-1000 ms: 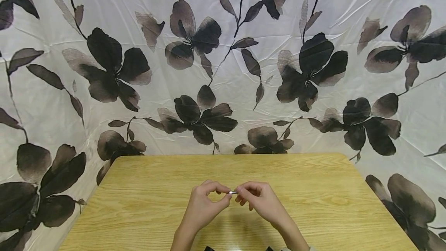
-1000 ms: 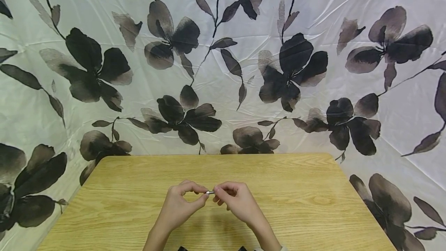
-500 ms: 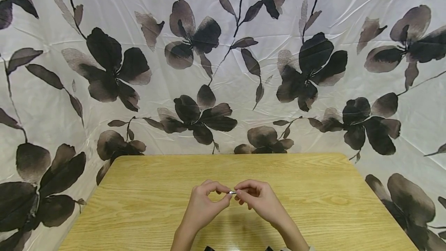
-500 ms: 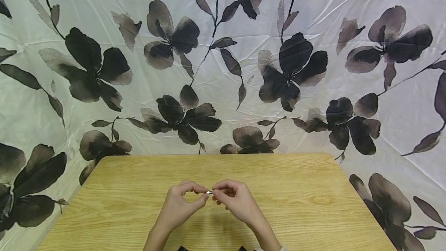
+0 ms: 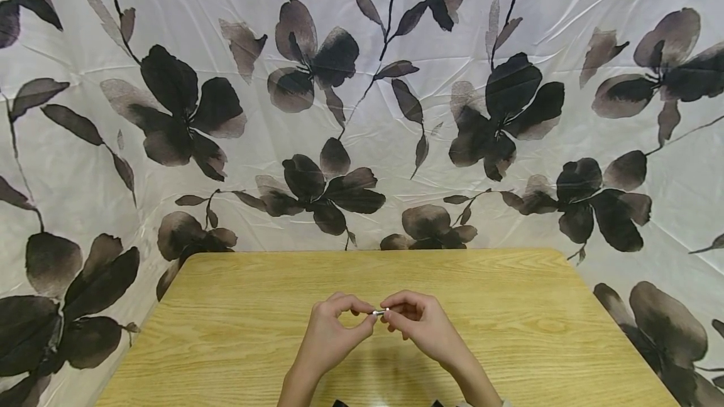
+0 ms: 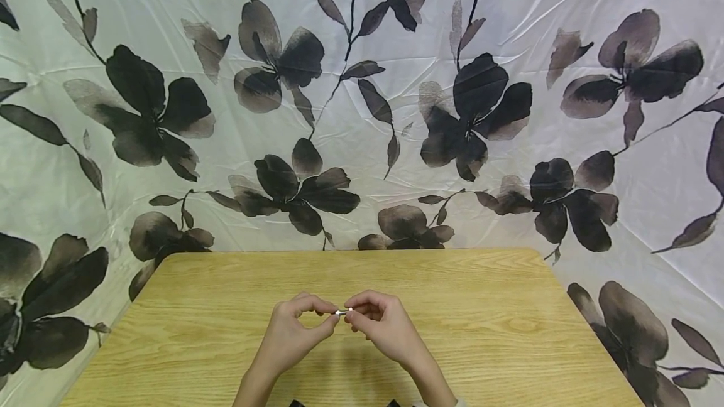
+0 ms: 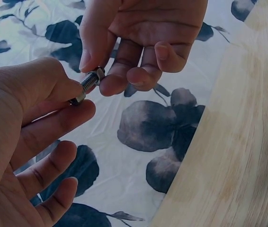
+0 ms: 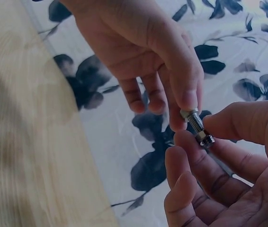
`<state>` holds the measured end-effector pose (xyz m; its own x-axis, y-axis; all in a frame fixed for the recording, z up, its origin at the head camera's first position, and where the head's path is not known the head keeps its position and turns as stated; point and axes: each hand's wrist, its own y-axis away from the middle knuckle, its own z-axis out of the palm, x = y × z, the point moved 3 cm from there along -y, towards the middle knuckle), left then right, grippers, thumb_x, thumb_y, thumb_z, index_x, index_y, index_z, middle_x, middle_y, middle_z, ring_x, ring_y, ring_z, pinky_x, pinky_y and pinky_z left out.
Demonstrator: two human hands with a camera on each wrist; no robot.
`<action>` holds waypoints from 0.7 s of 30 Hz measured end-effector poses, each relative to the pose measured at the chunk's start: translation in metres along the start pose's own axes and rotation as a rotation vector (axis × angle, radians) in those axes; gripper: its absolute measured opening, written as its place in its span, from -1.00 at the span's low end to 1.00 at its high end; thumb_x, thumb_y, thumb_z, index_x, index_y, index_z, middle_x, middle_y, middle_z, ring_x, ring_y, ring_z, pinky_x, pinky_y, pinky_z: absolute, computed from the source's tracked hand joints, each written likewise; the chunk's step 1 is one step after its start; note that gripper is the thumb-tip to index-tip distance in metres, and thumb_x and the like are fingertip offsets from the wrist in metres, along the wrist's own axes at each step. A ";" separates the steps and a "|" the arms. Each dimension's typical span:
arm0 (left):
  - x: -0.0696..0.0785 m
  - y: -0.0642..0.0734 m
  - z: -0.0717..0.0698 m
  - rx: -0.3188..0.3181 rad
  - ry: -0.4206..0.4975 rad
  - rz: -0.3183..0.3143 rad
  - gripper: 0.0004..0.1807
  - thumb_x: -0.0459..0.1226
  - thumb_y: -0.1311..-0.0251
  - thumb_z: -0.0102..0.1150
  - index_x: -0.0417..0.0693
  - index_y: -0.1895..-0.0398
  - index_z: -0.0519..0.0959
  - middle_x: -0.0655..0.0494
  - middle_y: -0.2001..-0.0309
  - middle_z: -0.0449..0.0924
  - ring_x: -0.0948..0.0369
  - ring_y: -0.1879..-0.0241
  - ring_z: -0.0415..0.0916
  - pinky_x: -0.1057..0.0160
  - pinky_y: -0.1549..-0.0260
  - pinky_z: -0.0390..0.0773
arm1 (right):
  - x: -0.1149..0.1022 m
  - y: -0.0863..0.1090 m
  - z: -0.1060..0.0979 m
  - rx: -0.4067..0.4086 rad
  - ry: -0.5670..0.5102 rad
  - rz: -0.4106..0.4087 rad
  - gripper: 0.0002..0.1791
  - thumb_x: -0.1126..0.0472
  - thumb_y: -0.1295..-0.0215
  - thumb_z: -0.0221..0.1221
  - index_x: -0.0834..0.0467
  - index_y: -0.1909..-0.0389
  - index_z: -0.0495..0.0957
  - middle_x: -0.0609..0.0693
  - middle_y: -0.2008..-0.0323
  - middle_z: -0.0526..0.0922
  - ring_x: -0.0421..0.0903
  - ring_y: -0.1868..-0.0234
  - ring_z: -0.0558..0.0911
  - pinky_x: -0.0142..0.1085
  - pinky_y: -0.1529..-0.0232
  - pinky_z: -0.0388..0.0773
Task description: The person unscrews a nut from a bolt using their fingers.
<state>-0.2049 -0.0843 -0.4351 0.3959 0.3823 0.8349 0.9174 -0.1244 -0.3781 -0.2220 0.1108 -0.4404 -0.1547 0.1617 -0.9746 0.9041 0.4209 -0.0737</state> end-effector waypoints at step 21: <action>-0.002 0.001 -0.001 0.022 -0.018 0.001 -0.71 -0.34 -0.06 0.52 0.40 0.40 0.76 0.59 0.36 0.66 0.40 0.24 0.59 0.24 0.09 0.53 | 0.000 0.001 0.002 -0.004 0.023 -0.018 -0.75 0.18 -0.45 0.25 0.22 -0.03 0.64 0.12 0.19 0.73 -0.21 0.32 0.69 -0.37 0.38 0.53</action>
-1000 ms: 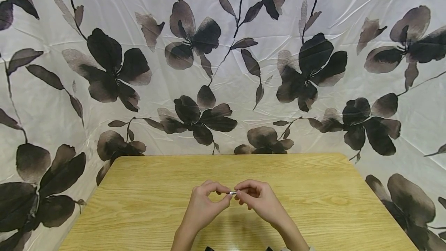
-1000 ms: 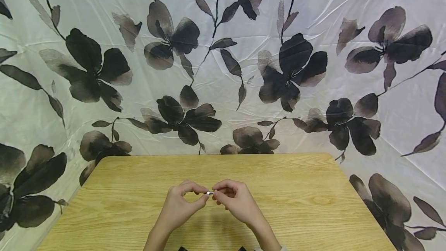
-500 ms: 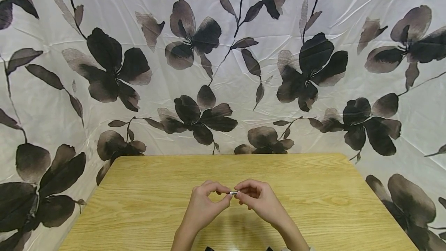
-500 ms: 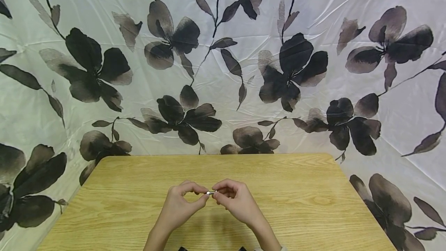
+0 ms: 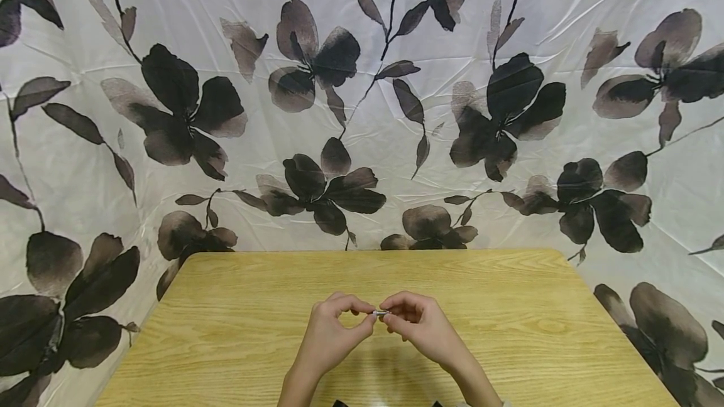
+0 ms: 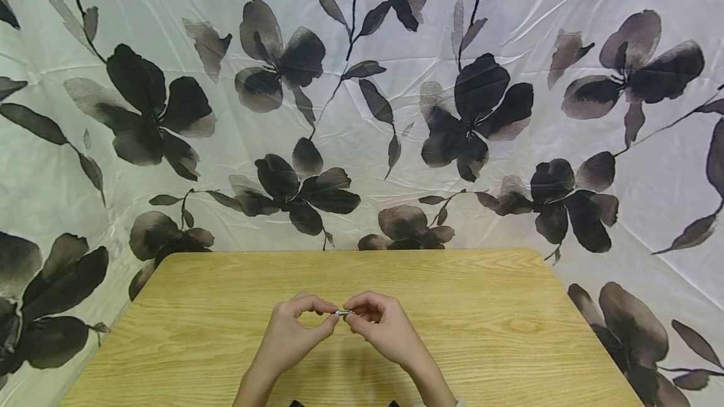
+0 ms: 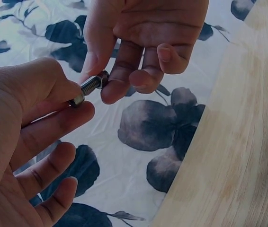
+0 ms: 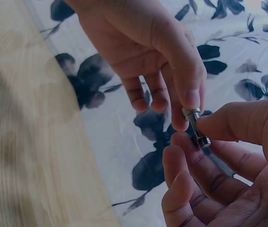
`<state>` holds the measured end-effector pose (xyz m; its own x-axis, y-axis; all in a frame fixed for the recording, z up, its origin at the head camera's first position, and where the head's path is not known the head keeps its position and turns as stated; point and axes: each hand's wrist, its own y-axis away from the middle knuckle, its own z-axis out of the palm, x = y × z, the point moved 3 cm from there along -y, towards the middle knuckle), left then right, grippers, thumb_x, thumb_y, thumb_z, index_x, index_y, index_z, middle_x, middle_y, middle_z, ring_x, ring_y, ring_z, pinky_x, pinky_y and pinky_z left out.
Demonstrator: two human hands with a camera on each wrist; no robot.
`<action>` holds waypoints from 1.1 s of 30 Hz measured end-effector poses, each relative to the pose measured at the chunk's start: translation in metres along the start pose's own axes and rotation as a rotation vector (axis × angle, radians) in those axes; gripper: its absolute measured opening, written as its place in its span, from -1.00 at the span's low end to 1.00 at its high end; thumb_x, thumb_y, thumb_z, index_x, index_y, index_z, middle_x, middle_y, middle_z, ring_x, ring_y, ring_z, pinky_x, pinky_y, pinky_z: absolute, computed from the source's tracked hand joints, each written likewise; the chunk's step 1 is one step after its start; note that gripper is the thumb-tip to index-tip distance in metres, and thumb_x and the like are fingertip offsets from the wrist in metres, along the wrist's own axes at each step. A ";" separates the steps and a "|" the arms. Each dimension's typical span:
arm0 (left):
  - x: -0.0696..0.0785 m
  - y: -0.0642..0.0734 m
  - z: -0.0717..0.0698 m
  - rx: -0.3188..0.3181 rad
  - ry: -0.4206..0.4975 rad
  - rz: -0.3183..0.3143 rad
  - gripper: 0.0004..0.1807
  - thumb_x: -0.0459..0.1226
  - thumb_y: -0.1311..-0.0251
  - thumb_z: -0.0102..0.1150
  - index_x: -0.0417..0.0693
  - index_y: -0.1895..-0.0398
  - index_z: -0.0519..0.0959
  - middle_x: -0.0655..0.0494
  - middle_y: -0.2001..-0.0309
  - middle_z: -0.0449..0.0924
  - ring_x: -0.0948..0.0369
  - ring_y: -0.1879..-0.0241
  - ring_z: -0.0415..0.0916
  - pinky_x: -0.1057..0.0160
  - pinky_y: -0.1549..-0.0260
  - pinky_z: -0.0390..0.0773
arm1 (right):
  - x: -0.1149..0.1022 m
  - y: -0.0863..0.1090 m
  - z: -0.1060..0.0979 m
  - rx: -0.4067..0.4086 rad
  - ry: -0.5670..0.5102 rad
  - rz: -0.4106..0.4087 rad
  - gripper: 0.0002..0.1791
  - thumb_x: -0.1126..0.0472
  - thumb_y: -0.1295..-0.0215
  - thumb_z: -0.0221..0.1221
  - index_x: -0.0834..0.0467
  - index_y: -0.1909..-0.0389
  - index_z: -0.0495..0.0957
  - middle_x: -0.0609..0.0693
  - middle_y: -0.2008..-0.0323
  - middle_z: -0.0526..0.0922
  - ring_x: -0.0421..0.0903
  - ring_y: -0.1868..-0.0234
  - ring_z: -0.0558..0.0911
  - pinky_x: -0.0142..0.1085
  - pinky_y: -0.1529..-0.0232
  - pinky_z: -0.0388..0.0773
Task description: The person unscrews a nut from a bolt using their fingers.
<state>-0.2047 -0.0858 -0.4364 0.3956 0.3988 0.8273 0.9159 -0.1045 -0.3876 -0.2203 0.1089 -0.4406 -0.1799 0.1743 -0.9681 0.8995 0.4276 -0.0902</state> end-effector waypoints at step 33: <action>0.001 0.000 -0.001 -0.006 0.010 -0.025 -0.70 -0.32 -0.09 0.50 0.43 0.41 0.75 0.51 0.34 0.70 0.35 0.26 0.55 0.28 0.15 0.49 | -0.001 0.001 -0.006 0.048 -0.041 0.033 -0.69 0.13 -0.43 0.28 0.30 0.02 0.70 0.20 0.21 0.80 -0.14 0.29 0.71 -0.35 0.35 0.53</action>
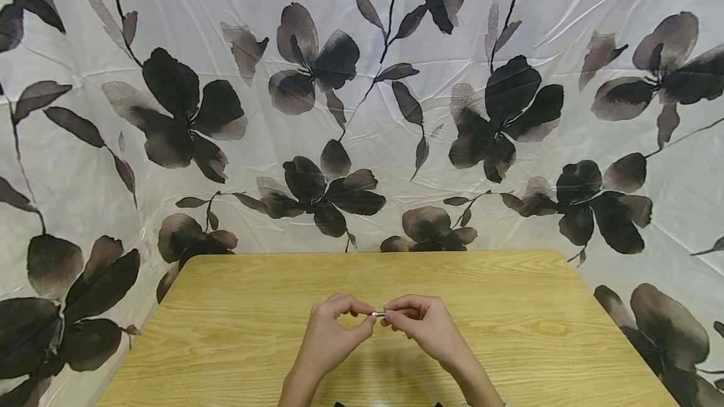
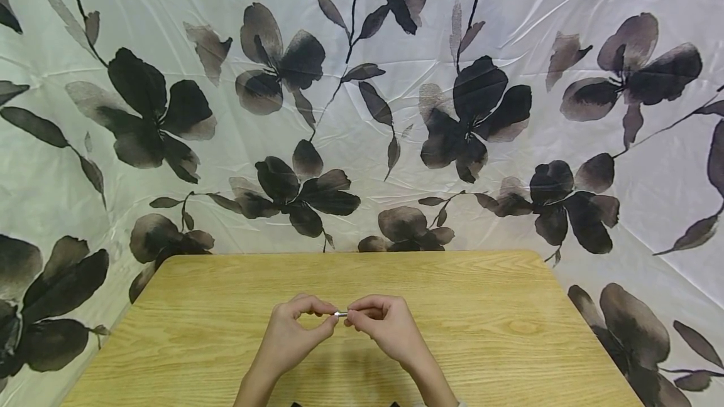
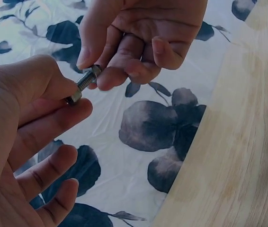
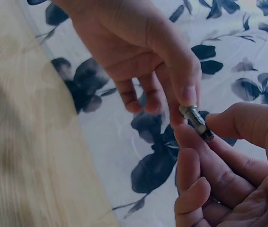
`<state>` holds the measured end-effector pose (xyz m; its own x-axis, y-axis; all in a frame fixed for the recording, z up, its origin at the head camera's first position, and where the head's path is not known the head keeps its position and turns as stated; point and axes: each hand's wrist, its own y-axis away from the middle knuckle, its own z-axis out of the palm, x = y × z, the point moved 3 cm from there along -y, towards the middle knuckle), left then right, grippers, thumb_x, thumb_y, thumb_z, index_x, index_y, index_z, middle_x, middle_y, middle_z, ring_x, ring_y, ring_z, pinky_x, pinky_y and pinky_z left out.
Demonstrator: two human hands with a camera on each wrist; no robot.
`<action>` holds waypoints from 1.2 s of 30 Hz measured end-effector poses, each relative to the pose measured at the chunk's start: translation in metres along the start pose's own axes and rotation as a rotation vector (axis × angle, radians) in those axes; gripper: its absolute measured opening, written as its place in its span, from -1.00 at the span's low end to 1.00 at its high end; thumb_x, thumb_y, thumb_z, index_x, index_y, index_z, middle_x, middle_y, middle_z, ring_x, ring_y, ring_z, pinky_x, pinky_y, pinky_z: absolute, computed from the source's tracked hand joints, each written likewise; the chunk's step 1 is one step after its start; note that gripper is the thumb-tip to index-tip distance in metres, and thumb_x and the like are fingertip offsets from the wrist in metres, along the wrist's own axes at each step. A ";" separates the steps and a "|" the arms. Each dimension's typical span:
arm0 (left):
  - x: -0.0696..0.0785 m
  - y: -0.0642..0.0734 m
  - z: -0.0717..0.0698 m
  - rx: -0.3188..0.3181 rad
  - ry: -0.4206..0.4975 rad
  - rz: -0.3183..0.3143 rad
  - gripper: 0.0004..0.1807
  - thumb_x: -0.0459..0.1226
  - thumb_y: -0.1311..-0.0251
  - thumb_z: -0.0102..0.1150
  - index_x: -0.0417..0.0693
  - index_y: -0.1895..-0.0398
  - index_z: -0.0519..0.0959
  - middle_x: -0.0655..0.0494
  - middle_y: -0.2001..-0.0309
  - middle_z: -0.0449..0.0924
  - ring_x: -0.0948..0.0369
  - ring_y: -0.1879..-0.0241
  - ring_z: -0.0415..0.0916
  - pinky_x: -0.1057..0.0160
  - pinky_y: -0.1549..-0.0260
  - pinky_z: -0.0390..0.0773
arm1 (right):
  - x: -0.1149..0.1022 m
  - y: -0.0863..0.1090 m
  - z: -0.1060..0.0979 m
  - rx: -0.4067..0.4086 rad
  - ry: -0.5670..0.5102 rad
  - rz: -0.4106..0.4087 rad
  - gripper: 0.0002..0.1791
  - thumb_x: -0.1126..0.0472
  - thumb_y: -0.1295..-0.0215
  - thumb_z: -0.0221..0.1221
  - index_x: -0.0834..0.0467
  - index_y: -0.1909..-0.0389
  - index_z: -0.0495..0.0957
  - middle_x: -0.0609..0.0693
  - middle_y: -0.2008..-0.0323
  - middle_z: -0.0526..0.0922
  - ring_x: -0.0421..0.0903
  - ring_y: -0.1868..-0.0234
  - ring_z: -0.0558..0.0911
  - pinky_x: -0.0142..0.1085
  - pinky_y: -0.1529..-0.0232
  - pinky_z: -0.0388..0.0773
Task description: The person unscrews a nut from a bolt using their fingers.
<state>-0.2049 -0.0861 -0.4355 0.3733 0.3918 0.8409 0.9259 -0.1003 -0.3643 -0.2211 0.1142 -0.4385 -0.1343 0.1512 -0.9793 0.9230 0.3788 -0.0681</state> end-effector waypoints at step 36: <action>-0.002 -0.001 0.000 -0.077 0.087 -0.003 -0.83 -0.25 -0.16 0.48 0.31 0.31 0.73 0.45 0.38 0.75 0.36 0.26 0.72 0.15 0.01 0.61 | -0.002 0.001 -0.001 -0.010 -0.064 -0.047 -0.70 0.20 -0.36 0.34 0.33 0.02 0.69 0.26 0.12 0.77 -0.13 0.18 0.77 -0.25 0.06 0.68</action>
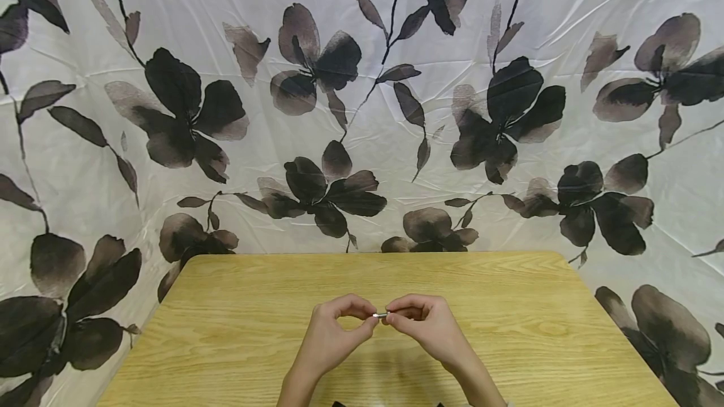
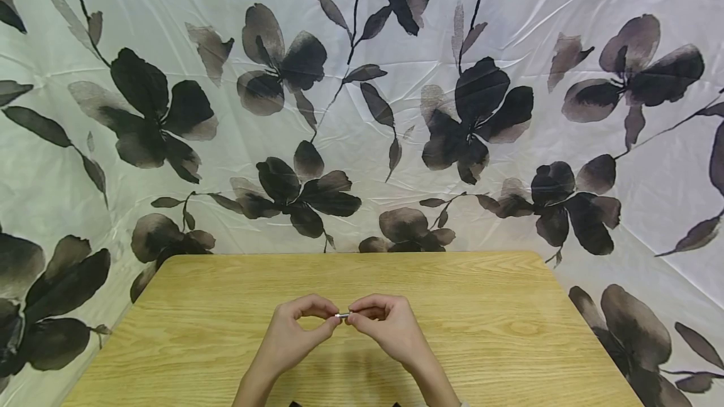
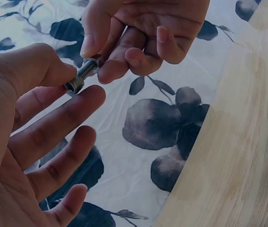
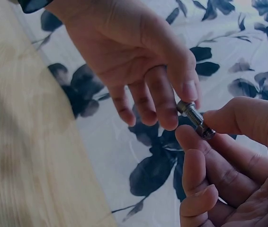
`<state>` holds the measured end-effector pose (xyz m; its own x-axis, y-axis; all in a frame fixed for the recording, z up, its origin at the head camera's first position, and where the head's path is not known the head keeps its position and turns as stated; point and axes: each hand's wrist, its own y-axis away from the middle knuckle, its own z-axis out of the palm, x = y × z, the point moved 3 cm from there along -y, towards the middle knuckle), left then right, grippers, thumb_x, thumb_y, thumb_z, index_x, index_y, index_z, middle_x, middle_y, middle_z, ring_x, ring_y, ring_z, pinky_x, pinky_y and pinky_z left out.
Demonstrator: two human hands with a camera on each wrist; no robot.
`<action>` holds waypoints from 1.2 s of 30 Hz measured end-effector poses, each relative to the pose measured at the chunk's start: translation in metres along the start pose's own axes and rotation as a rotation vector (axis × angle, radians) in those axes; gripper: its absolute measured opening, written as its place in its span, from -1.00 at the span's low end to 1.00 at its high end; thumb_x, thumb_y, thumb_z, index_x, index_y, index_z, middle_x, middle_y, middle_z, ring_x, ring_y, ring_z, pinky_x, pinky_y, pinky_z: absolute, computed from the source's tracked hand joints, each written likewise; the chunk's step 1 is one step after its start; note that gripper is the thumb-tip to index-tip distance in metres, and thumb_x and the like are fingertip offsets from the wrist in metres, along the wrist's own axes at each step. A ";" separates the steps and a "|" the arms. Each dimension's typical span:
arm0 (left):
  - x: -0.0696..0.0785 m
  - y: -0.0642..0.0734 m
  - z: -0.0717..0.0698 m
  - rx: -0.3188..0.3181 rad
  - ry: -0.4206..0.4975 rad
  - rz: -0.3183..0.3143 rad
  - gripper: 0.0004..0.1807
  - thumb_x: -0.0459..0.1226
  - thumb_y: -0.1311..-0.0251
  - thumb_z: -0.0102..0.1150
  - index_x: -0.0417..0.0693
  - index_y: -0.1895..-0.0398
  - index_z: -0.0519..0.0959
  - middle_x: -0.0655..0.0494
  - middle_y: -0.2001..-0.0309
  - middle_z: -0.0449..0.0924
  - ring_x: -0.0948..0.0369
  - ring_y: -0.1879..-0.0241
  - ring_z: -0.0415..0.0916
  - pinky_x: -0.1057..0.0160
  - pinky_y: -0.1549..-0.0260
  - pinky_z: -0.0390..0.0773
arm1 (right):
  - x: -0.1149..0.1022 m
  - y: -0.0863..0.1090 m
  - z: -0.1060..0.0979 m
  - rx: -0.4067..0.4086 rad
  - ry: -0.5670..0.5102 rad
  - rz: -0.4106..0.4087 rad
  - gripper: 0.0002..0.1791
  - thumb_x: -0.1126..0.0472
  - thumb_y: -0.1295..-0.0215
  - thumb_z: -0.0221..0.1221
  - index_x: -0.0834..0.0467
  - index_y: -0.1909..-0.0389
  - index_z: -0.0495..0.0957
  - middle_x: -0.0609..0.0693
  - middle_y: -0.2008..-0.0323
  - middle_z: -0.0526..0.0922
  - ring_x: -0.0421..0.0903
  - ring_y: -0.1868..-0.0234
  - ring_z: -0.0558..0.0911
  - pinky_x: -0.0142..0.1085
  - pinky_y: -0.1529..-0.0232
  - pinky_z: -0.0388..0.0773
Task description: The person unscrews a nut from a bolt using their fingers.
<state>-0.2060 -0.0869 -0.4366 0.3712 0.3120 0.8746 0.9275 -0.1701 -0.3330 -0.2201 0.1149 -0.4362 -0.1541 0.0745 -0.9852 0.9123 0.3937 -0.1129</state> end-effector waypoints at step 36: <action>0.003 0.002 -0.004 0.046 0.014 0.034 -0.74 -0.38 -0.07 0.49 0.27 0.38 0.75 0.46 0.33 0.76 0.32 0.19 0.70 0.15 -0.02 0.58 | -0.005 0.001 0.003 -0.072 0.006 -0.169 -0.73 0.28 -0.49 0.17 0.34 -0.09 0.61 0.29 -0.02 0.66 -0.22 0.08 0.67 -0.29 0.10 0.64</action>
<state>-0.2035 -0.0896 -0.4331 0.4019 0.2937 0.8673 0.9157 -0.1368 -0.3780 -0.2173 0.1124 -0.4321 -0.3057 0.0068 -0.9521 0.8434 0.4659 -0.2675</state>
